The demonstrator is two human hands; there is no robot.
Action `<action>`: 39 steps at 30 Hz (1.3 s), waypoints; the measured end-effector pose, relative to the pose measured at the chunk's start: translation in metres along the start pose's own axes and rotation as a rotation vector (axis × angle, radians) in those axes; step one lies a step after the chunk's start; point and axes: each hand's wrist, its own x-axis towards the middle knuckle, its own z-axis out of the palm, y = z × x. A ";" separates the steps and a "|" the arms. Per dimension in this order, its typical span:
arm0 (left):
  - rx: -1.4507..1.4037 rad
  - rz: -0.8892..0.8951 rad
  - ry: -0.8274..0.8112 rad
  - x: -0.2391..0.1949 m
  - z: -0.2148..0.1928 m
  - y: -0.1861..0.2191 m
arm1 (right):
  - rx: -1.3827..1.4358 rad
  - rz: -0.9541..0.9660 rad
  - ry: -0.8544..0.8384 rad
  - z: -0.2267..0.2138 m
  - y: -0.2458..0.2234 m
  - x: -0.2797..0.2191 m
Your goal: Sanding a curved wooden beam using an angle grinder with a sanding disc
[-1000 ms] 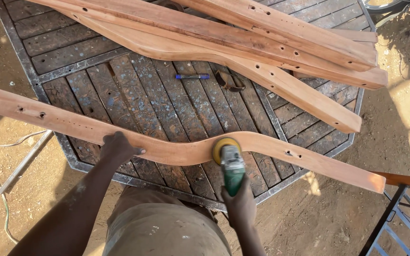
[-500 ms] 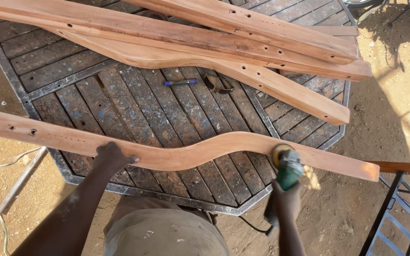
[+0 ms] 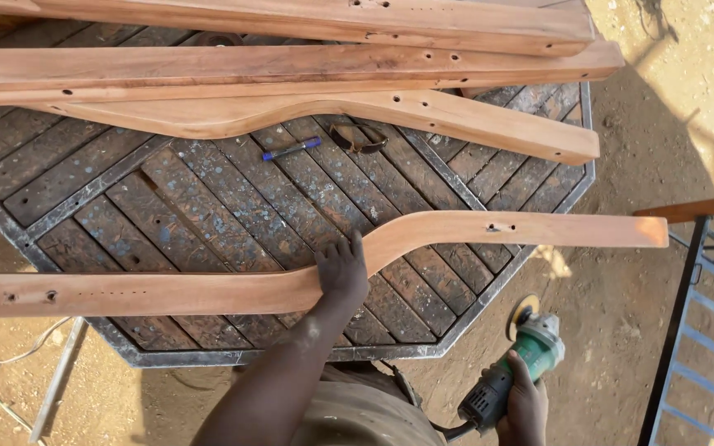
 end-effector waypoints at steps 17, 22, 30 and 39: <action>0.027 -0.023 0.012 -0.086 0.026 -0.201 | -0.768 -0.323 -0.335 0.072 -0.004 -0.075; -0.053 -0.136 0.114 -0.112 0.034 -0.283 | -0.936 -0.328 -0.446 0.118 -0.014 -0.121; -0.093 0.018 0.128 -0.070 0.015 -0.228 | -0.915 -0.336 -0.543 0.135 -0.015 -0.135; -0.096 0.070 0.117 -0.060 0.003 -0.199 | -1.109 -0.270 -0.438 0.126 -0.002 -0.125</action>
